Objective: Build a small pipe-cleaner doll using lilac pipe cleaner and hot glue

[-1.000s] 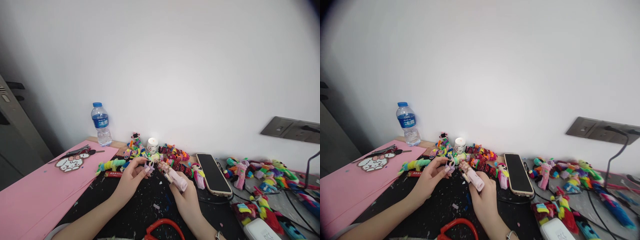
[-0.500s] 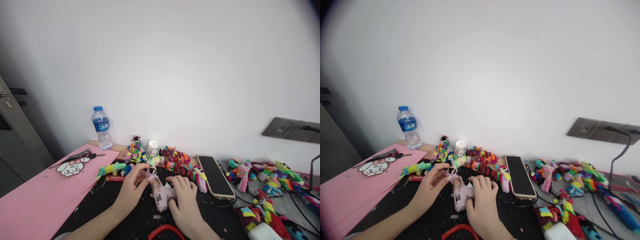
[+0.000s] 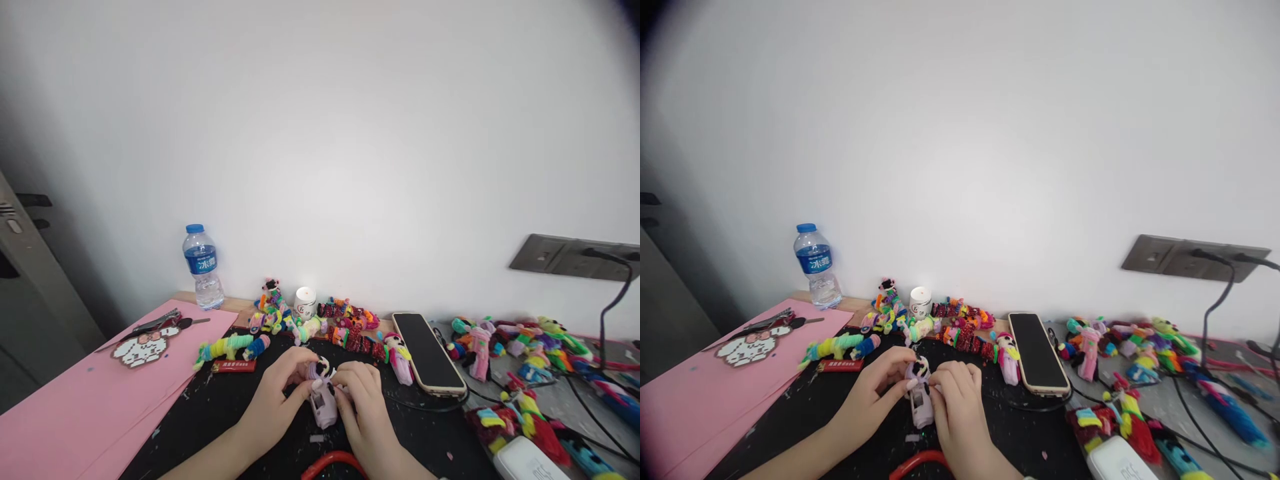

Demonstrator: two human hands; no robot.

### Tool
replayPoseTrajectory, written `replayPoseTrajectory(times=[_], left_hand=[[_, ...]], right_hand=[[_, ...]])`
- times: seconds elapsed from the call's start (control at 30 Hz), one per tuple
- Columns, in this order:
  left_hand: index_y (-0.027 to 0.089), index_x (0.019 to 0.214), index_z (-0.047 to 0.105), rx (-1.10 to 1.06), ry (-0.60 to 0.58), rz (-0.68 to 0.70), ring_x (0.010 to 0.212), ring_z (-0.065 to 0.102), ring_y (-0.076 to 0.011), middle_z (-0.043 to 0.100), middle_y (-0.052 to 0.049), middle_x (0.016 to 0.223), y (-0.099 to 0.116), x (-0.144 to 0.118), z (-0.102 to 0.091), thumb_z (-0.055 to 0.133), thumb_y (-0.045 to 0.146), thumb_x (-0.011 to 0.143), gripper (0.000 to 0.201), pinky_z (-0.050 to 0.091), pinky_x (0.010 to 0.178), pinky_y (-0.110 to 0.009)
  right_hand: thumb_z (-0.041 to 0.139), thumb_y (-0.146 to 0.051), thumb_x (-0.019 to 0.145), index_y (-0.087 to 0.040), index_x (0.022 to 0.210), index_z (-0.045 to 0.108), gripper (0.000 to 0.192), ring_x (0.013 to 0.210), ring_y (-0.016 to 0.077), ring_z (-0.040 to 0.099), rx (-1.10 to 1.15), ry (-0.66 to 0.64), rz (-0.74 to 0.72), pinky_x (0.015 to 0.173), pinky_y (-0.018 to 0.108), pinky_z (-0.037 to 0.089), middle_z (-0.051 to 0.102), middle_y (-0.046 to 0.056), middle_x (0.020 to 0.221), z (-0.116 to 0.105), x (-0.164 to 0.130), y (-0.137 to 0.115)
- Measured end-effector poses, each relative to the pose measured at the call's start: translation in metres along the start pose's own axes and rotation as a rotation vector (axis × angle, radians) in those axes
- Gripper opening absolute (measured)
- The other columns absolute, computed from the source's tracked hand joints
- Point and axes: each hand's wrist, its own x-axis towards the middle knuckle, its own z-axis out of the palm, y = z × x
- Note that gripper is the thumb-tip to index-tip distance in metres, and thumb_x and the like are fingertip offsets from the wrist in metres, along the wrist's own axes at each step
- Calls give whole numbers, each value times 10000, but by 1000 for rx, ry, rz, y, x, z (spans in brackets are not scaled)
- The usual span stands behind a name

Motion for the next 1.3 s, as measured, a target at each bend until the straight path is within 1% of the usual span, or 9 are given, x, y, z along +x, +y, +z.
replayPoseTrajectory(times=[0.13,0.27,0.4,0.57,0.77,1.1,1.3], left_hand=[[220,1014,550,-13,1,-34,790,577,-160,581,-21,912,-1,1,0,537,211,826,188,496,716,-273],[211,1018,545,-26,2,-58,776,581,-166,579,-24,890,-3,1,1,542,229,821,198,502,689,-276],[206,1016,547,-44,5,-73,773,584,-168,583,-26,888,-2,2,1,550,236,813,205,505,687,-280],[207,995,558,-81,-9,-69,791,589,-169,590,-26,909,-1,0,2,565,231,803,194,507,712,-286],[202,987,574,-115,-15,-63,796,588,-169,596,-31,923,-1,0,2,575,229,796,193,506,727,-292],[207,992,579,-196,-47,-89,811,595,-169,609,-26,926,-1,-1,2,582,229,789,205,511,735,-291],[200,999,590,-193,-57,-106,840,597,-178,618,-40,960,-1,-1,1,582,232,789,213,504,772,-305]], right_hand=[[383,-22,869,-211,913,478,216,821,181,518,-20,20,-4,759,337,330,560,26,896,3,-1,1],[376,-27,869,-211,914,482,217,826,183,523,-41,24,1,756,334,342,564,31,912,3,-1,1],[368,-30,867,-206,920,493,222,828,184,532,-45,39,5,757,337,354,570,32,908,3,-2,3],[373,-40,857,-200,912,502,213,797,188,537,-45,76,0,723,338,372,578,41,889,4,-1,3],[381,-55,864,-220,891,500,205,771,187,551,-36,95,12,696,328,384,585,25,861,2,-1,0],[373,-79,885,-200,849,493,174,759,187,509,-6,76,72,674,316,380,573,35,844,4,-3,1],[398,-77,879,-212,835,489,170,739,182,489,28,69,128,655,295,369,562,19,818,6,-4,2]])
